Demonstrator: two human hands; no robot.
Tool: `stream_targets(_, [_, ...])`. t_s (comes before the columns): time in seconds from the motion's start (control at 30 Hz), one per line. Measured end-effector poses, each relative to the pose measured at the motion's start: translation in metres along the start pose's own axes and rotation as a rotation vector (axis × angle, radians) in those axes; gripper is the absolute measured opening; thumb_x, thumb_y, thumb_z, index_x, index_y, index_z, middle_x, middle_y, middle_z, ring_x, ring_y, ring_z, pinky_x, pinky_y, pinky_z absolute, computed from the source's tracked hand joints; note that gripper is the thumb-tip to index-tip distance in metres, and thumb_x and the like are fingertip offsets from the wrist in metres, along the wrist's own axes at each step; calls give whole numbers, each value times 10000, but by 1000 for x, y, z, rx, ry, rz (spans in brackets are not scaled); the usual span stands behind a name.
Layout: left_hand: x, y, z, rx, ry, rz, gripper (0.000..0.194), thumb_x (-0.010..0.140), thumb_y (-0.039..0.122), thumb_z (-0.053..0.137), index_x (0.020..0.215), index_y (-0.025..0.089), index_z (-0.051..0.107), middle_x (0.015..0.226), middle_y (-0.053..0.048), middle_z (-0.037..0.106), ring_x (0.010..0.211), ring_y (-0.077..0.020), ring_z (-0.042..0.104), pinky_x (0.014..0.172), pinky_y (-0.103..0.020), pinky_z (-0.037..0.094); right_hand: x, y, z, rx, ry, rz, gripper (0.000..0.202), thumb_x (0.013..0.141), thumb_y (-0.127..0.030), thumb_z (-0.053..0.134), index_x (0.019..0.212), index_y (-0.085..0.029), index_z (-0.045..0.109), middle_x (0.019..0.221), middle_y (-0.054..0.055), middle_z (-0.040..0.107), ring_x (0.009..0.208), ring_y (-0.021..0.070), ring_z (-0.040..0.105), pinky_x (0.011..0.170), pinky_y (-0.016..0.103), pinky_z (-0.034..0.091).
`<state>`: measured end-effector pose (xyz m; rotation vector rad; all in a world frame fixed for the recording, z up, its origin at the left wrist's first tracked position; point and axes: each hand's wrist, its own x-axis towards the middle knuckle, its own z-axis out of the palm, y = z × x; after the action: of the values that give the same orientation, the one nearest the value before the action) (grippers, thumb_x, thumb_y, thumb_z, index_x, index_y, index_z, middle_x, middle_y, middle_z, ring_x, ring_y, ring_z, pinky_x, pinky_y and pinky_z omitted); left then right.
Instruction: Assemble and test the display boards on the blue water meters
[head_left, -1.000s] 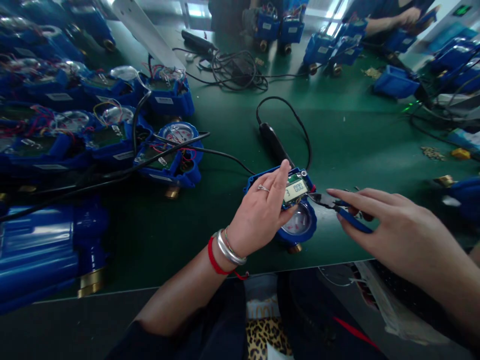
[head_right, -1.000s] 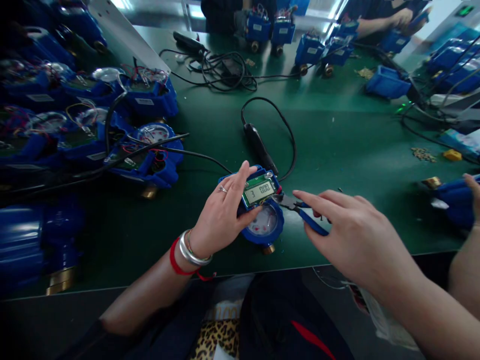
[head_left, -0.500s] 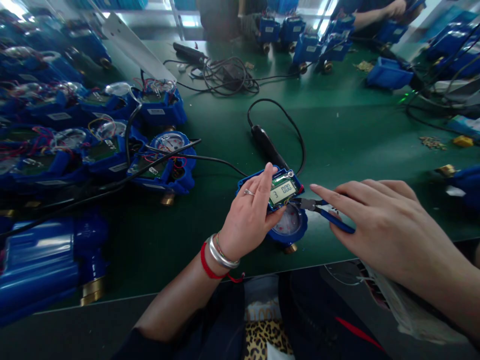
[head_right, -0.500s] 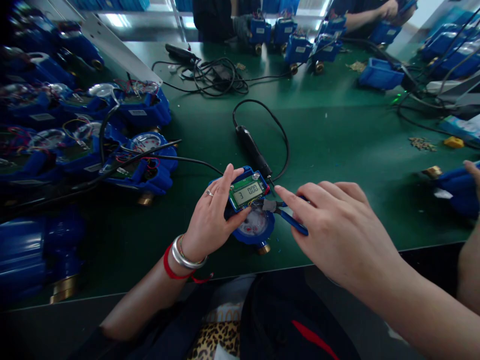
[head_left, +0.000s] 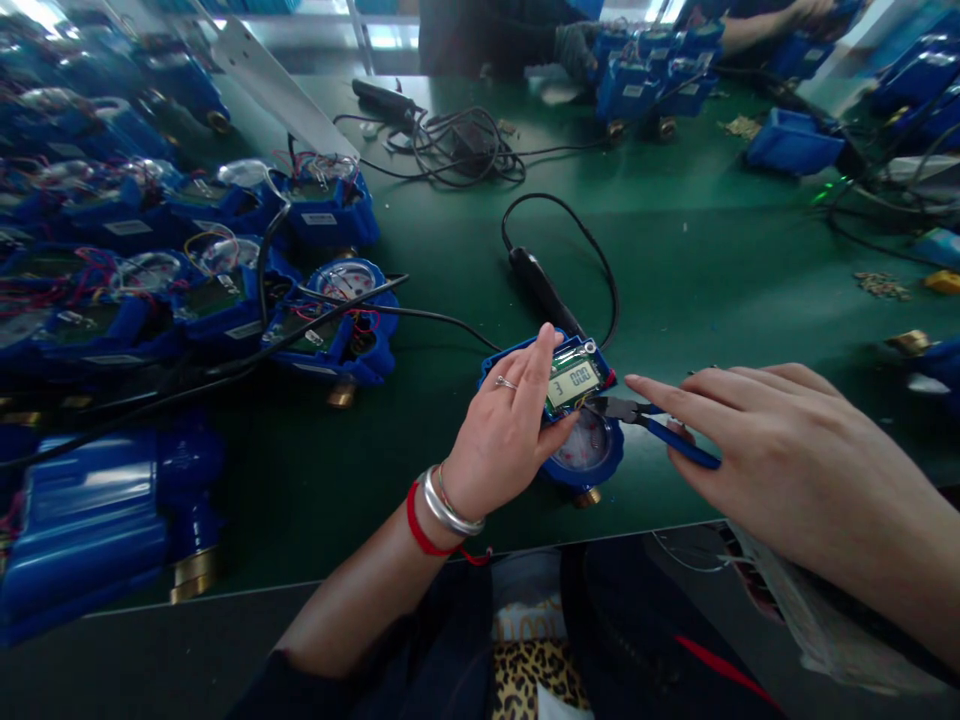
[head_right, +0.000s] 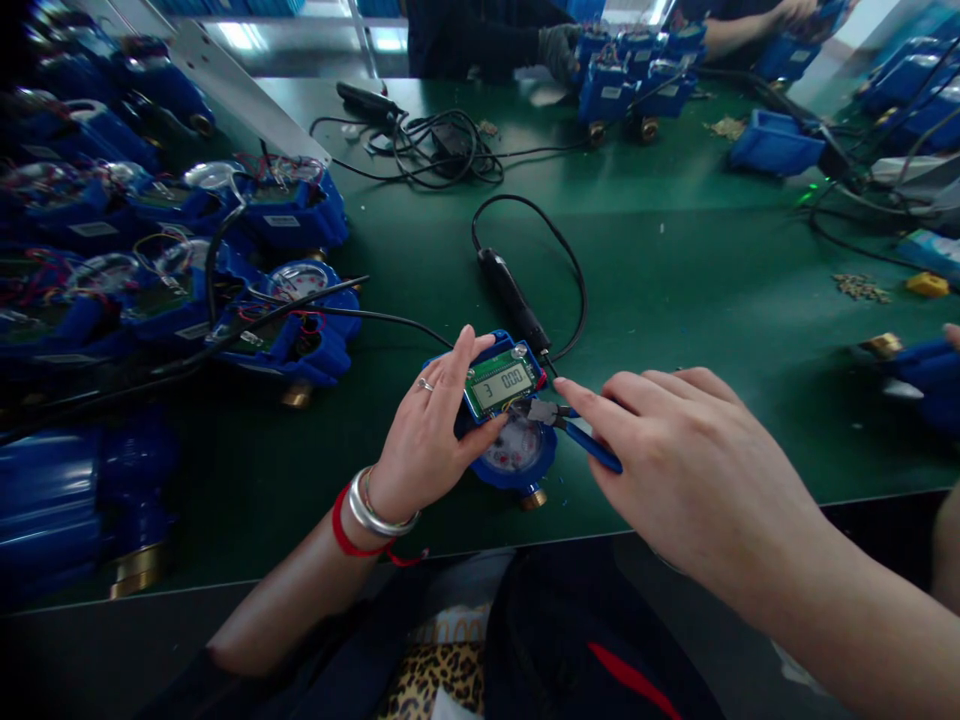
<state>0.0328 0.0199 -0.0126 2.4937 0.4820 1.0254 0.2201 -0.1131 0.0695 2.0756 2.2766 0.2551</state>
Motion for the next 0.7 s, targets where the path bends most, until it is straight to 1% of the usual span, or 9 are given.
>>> stream_targets(0.17, [0,0,-1,-10,-7,-8,758,939,297,551,1529,144,101,1439,-191,490,1308,-293,502,1071,-481,453,-1,0,4,54,48,32,414,866,-244,530,1267,-237,633,907,40,688,759,221,631,749,387,460])
stream_targets(0.23, [-1,0,-1,-14,-8,-10,755,939,298,552,1528,140,107,1438,-190,491,1312,-288,498,1077,-473,450,-2,4,6,108,113,120,408,873,-270,553,1272,-251,634,971,40,700,782,204,649,732,348,490])
stream_targets(0.33, [-1,0,-1,-17,6,5,771,933,305,563,1526,115,109,1427,-201,498,1312,-280,496,1086,-458,446,-3,17,15,136,242,315,417,867,-295,595,1281,-254,629,1021,48,707,794,188,671,719,301,510])
stream_targets(0.37, [-1,0,-1,-17,9,7,781,929,308,569,1526,110,106,1426,-202,498,1313,-277,495,1090,-457,444,-4,23,22,137,260,374,420,869,-298,596,1285,-244,625,1016,55,709,783,187,672,712,295,509])
stream_targets(0.4, [-1,0,-1,-18,11,6,790,926,310,574,1526,108,102,1427,-203,498,1315,-276,494,1092,-459,443,-5,30,31,141,243,425,424,879,-304,585,1295,-230,616,1010,68,710,774,192,670,701,296,505])
stream_targets(0.5, [-1,0,-1,-26,11,-13,798,917,300,581,1530,120,104,1433,-195,497,1317,-284,491,1084,-475,448,-8,51,67,210,92,499,445,915,-373,528,1319,-197,597,1000,112,708,767,222,664,647,312,492])
stream_targets(0.53, [-1,-1,-1,-31,14,-19,799,912,292,583,1531,122,108,1431,-194,499,1310,-289,497,1078,-478,452,-9,56,81,228,75,503,440,922,-385,514,1307,-192,605,1014,121,707,793,232,668,654,318,496])
stream_targets(0.63, [-1,-1,-2,-46,33,-27,810,896,259,589,1531,116,107,1419,-197,508,1297,-287,511,1068,-467,457,-6,66,119,246,95,532,452,917,-378,507,1299,-153,591,1101,144,683,943,274,664,764,374,514])
stream_targets(0.7, [-1,-1,-3,-62,53,-30,826,886,247,594,1533,112,98,1411,-196,513,1301,-276,510,1072,-453,456,-2,70,139,240,104,536,493,898,-397,524,1321,-148,569,1184,160,653,1059,311,628,859,453,494])
